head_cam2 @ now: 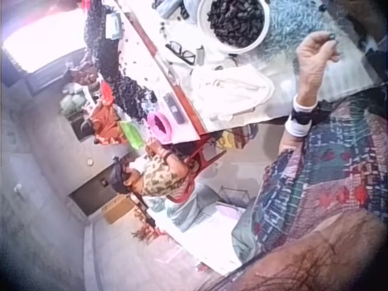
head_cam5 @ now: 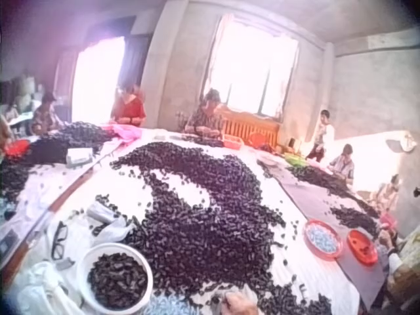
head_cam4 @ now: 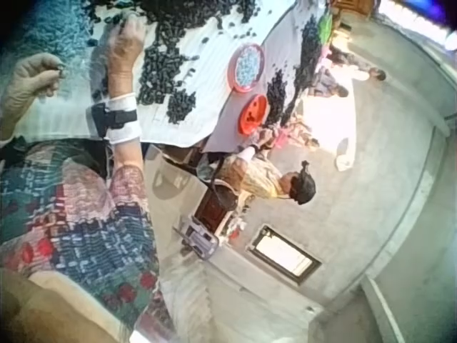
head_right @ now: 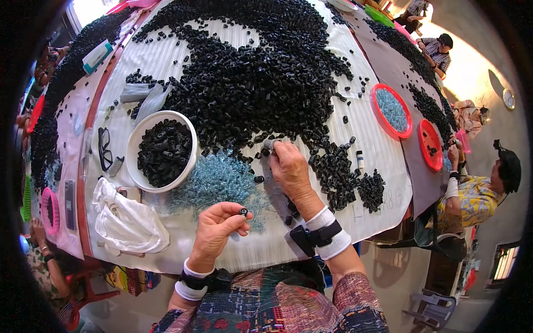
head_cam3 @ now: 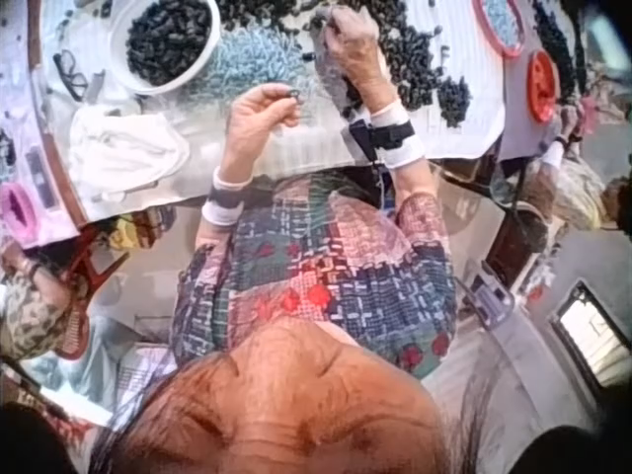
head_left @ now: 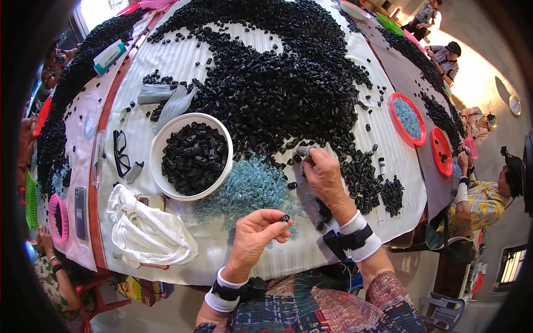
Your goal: Sort and check small shoe manufacturing components at a shared factory assembly table.
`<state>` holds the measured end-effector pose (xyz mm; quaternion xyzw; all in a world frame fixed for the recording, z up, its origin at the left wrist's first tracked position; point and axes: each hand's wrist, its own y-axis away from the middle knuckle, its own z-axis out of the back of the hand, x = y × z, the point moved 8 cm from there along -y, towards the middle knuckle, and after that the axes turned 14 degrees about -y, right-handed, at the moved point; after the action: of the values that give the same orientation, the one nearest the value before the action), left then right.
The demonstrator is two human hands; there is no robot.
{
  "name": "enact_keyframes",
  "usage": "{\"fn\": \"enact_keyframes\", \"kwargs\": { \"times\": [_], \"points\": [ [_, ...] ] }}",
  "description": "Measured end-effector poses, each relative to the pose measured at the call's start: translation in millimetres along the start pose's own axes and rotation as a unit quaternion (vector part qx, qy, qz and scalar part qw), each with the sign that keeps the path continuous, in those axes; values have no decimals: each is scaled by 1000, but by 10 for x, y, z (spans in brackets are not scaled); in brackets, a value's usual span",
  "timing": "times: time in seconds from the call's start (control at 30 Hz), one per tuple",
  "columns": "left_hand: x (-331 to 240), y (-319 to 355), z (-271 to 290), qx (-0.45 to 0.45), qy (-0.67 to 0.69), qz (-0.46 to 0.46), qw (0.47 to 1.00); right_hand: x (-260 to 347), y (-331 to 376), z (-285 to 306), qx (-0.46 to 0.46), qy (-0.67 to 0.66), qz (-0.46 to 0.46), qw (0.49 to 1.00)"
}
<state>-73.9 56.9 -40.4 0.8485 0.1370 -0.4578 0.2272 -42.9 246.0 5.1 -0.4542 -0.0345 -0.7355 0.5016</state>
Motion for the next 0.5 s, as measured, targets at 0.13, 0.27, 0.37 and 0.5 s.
{"fn": "enact_keyframes", "kwargs": {
  "times": [0.13,0.27,0.37,0.5],
  "points": [
    [3,-8,6,0,-9,11,1000,-50,63,145,-25,31,-7,999],
    [33,-1,-3,-1,-11,19,1000,-72,130,246,-45,44,-5,998],
    [26,-12,-32,6,-12,17,1000,-3,116,288,-51,51,26,997],
    [32,-19,-24,2,-15,22,1000,70,71,177,9,22,34,999]
  ]
}}
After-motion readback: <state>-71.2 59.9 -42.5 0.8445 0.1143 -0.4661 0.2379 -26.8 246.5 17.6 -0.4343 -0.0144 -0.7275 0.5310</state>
